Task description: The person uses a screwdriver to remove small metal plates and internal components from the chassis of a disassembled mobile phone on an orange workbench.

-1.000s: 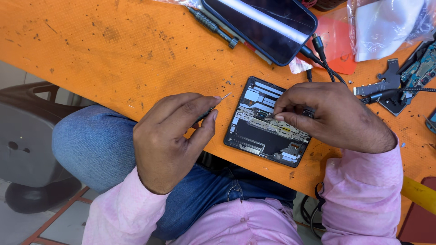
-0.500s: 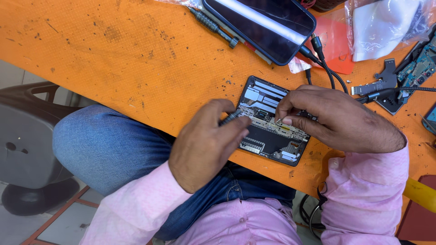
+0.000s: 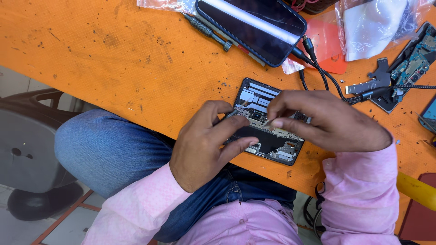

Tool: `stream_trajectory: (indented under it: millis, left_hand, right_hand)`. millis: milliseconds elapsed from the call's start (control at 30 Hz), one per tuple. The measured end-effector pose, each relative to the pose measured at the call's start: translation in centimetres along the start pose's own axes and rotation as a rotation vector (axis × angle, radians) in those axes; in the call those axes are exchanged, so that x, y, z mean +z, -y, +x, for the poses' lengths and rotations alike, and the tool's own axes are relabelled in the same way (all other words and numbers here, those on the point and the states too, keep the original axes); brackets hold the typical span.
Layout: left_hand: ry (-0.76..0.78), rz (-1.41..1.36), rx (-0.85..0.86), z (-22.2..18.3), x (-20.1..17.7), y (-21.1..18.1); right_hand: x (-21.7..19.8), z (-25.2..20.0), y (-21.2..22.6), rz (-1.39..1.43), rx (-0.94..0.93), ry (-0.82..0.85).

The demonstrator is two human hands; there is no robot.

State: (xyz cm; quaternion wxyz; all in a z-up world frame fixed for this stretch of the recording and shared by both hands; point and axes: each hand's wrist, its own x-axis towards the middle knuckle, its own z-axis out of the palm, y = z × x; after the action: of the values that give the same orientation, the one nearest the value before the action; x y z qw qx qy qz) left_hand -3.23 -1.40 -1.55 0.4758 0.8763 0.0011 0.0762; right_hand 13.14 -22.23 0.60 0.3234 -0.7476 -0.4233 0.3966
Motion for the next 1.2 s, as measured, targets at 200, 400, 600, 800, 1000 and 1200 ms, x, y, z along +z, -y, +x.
stream_trajectory:
  millis: [200,400,600,800,1000,1200]
  left_hand:
    - [-0.031,-0.196,-0.095,0.0,-0.2,0.1]
    - [-0.054,-0.252,-0.228,0.1,-0.4,0.3]
    - [-0.217,-0.139,-0.109,-0.2,-0.4,0.4]
    - [-0.305,0.177,0.073,-0.9,-0.1,0.4]
    - [-0.361,0.264,0.018,-0.1,-0.8,0.8]
    - [-0.317,0.309,-0.171,0.9,-3.1,1.9]
  right_hand:
    - [1.4,1.1,0.6,-0.050,-0.170,-0.108]
    - [1.8,1.2,0.9,0.021,-0.184,-0.190]
    - [2.7,1.0,1.2,0.171,-0.088,-0.339]
    - [5.4,1.8,1.2,0.025,-0.172,-0.574]
    - [5.8,2.0,2.9,0.175,-0.379,-0.498]
    - [3.1,0.6,2.9,-0.083,-0.185,-0.746]
